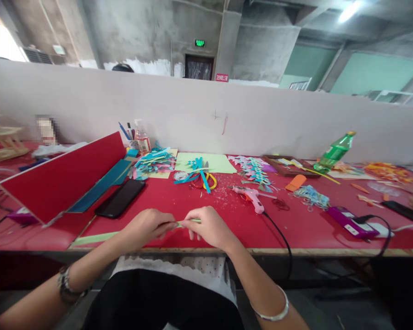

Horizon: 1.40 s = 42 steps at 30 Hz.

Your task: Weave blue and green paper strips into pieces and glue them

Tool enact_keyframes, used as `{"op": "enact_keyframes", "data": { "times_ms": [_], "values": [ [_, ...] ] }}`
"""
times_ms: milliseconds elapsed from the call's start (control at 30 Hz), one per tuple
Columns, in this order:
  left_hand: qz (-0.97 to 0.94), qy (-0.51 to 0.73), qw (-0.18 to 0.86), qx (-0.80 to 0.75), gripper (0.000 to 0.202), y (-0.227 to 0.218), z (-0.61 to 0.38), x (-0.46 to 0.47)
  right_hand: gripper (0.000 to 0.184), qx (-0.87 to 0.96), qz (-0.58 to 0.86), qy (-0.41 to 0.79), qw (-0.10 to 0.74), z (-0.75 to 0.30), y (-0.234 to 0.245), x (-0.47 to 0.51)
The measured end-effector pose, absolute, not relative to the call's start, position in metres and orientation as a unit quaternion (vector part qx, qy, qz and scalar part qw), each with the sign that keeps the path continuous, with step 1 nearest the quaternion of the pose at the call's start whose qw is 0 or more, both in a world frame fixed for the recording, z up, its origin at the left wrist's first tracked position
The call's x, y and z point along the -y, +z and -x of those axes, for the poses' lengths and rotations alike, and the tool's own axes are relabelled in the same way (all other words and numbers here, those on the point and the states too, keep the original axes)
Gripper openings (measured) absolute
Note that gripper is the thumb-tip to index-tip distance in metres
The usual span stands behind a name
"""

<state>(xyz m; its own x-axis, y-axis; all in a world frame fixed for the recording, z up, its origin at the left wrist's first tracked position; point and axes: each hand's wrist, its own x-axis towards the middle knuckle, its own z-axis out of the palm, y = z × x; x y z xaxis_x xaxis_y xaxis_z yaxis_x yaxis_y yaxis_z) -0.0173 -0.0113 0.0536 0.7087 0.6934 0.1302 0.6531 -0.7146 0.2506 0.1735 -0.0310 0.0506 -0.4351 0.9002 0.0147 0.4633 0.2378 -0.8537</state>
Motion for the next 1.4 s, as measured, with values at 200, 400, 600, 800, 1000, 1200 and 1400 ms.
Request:
{"op": "enact_keyframes", "data": {
  "times_ms": [200,400,600,800,1000,1200,1400],
  "values": [
    [-0.921,0.119,0.107,-0.356,0.032,0.05,0.022,0.009,0.027,0.716,0.461,0.446,0.276,-0.175,0.05,0.031],
    [-0.915,0.126,0.169,-0.345,0.034,0.048,0.034,0.005,0.029,0.707,0.477,0.432,0.293,-0.193,0.041,0.025],
    [-0.852,0.107,0.35,-0.373,0.039,0.051,0.038,0.002,0.023,0.75,0.511,0.068,0.414,-0.2,0.041,0.036],
    [-0.774,0.075,0.515,-0.362,0.043,0.049,0.026,-0.001,0.03,0.886,0.317,-0.254,0.223,-0.173,0.033,0.048],
    [-0.796,0.053,0.49,-0.351,0.044,0.045,0.026,0.001,0.028,0.906,0.33,-0.212,0.162,-0.164,0.021,0.039],
    [-0.944,0.112,0.033,-0.31,0.024,0.045,0.02,0.012,0.024,0.867,0.461,0.115,0.152,-0.163,0.03,0.035],
    [-0.953,0.097,-0.112,-0.264,0.023,0.034,0.017,0.012,0.031,0.802,0.44,0.352,0.196,-0.164,0.041,0.034]
  ]
}}
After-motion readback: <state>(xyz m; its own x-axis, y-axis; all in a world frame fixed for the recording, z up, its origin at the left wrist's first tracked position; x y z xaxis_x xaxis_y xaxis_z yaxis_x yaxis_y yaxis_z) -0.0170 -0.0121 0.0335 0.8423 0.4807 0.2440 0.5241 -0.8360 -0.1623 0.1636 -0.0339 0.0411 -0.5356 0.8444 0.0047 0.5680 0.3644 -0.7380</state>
